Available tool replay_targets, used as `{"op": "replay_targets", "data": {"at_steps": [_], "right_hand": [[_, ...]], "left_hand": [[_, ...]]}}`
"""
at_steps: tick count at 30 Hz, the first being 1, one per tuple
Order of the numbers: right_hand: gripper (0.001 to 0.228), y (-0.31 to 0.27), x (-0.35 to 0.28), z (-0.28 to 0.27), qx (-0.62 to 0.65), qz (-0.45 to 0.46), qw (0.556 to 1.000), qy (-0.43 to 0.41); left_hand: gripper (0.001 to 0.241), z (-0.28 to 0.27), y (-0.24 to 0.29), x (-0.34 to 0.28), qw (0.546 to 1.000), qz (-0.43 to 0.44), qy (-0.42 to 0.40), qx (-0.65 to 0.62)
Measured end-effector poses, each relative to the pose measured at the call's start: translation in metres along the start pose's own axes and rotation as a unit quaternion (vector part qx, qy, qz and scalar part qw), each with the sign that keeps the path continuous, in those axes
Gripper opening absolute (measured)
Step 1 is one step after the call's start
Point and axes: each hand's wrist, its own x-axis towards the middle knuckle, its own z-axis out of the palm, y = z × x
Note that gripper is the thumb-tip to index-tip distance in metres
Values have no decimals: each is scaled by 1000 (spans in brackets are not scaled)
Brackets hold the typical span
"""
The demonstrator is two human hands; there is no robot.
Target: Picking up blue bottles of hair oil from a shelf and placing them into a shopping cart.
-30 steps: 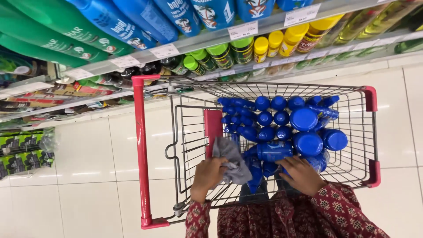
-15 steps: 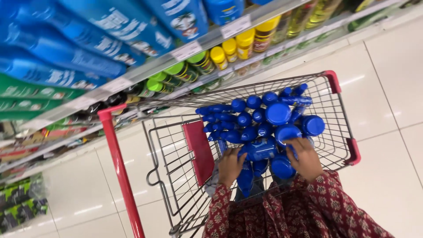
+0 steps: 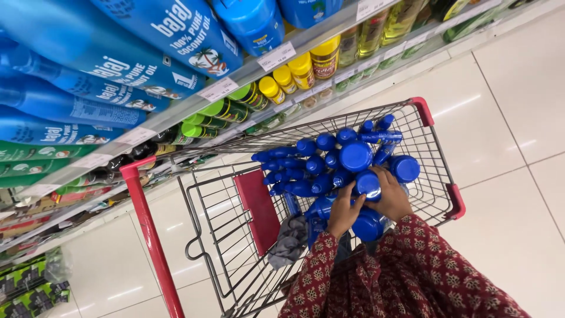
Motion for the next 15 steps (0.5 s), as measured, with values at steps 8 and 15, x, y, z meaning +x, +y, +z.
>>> {"op": "replay_targets", "data": {"at_steps": [8,15], "right_hand": [[97,3,-5,-11,31,-9,998,52],[111,-47,-27,-83,27,-12,998,54]], "left_hand": [[74,-9,5,-15,999,38,-33,-12],[136,-55,79,-22,989,146,-15,-1]]}}
